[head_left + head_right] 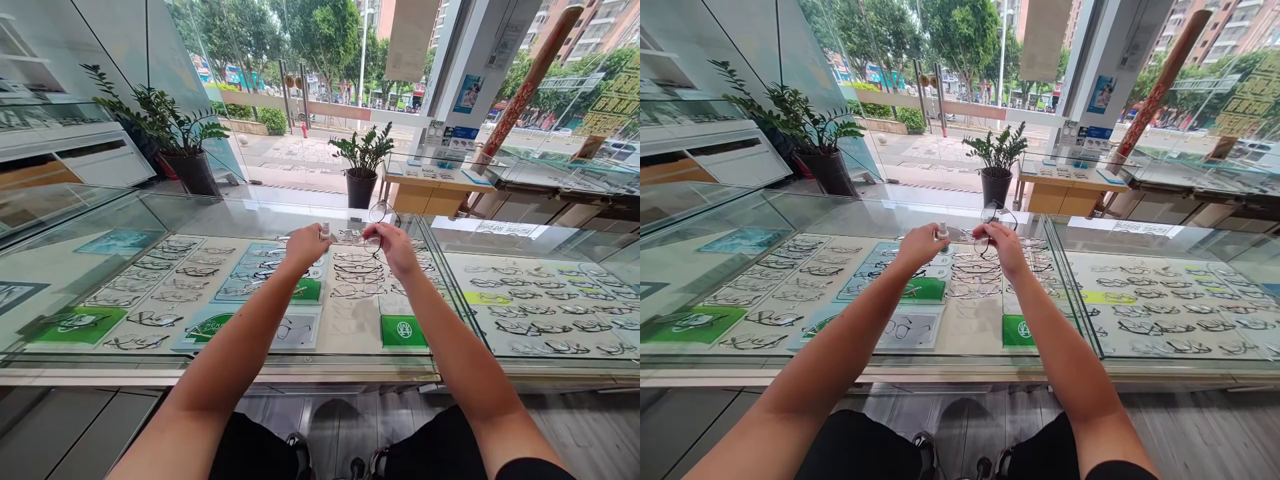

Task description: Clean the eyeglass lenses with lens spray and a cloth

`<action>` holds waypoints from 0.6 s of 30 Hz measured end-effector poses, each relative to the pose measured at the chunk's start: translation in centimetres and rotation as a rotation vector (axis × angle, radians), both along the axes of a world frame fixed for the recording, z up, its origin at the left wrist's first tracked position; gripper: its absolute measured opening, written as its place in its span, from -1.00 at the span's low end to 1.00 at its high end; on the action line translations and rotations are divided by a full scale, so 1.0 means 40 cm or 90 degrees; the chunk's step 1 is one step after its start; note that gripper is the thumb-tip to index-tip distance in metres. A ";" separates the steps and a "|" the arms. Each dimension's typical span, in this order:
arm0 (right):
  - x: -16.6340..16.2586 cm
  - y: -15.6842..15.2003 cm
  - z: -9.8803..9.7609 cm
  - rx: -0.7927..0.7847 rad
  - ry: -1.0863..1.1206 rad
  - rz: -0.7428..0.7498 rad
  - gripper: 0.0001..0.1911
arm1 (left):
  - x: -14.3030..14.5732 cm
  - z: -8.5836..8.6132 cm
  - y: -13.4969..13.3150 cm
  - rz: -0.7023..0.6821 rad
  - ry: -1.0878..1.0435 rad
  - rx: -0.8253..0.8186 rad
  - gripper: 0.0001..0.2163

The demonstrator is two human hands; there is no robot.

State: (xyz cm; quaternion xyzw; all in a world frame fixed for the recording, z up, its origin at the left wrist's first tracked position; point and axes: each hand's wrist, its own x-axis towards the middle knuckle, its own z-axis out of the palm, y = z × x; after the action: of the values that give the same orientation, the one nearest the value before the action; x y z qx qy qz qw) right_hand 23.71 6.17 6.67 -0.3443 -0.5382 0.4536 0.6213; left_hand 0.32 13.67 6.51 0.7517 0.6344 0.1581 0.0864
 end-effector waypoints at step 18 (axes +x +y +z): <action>0.000 -0.008 0.015 -0.010 0.002 -0.014 -0.67 | -0.052 0.069 -0.008 0.027 -0.342 0.229 -0.67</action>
State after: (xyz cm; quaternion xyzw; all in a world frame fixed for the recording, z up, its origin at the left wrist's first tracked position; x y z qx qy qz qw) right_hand 23.71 5.85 7.26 -0.3542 -0.5299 0.4513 0.6246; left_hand -1.78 13.35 9.25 0.6726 0.5664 0.4624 0.1134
